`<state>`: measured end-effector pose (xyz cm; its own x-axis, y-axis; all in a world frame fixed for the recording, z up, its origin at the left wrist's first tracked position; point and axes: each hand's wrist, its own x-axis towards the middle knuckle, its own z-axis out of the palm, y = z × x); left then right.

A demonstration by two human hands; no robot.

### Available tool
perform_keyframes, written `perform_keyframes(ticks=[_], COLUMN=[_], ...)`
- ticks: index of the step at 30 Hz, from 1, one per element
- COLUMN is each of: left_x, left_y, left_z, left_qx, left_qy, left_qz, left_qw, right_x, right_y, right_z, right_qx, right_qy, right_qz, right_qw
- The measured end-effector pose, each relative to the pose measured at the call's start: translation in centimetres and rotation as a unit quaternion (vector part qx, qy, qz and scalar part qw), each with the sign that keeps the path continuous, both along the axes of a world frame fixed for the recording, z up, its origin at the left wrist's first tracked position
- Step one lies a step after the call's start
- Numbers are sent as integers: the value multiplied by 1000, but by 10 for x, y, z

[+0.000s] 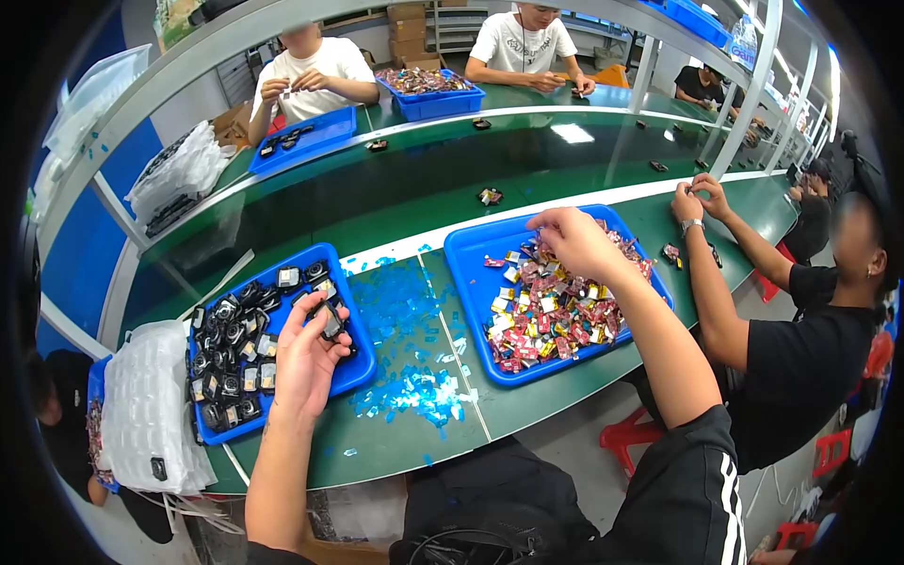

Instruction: Assembling small electronic components (fans or sensors) and recording data on a log sheet.

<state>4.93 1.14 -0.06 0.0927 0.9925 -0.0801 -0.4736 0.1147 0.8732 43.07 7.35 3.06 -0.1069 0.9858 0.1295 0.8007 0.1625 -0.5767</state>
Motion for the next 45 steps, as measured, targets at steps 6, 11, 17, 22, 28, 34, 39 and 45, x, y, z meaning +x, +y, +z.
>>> perform_keyframes(ticks=[6,11,17,22,28,34,39,45], left_x=[0,4,7,10,8,17,5,6], left_y=[-2,-3,-2,-3,-12,-9,-2,1], left_z=[-2,1,2,1,-4,-1,-6,-15], left_qx=[-9,1,34,55,152,124,192,155], left_qy=[29,52,86,124,185,187,243,174], left_qz=[-1,-7,0,-8,-15,-32,24,63], left_qw=[1000,999,996,991,971,974,950,970], right_x=[-24,-38,-50,-53,-118,-191,-202,-202], right_y=[-1,2,2,-4,-41,-56,-46,-47], right_z=[5,4,-20,-22,-4,-6,-11,-6], right_qx=[-39,-65,20,85,56,81,94,82], right_qy=[24,-77,-198,-78,386,311,250,235], right_qz=[30,77,108,69,93,161,175,221], right_qw=[999,992,974,991,916,933,948,943])
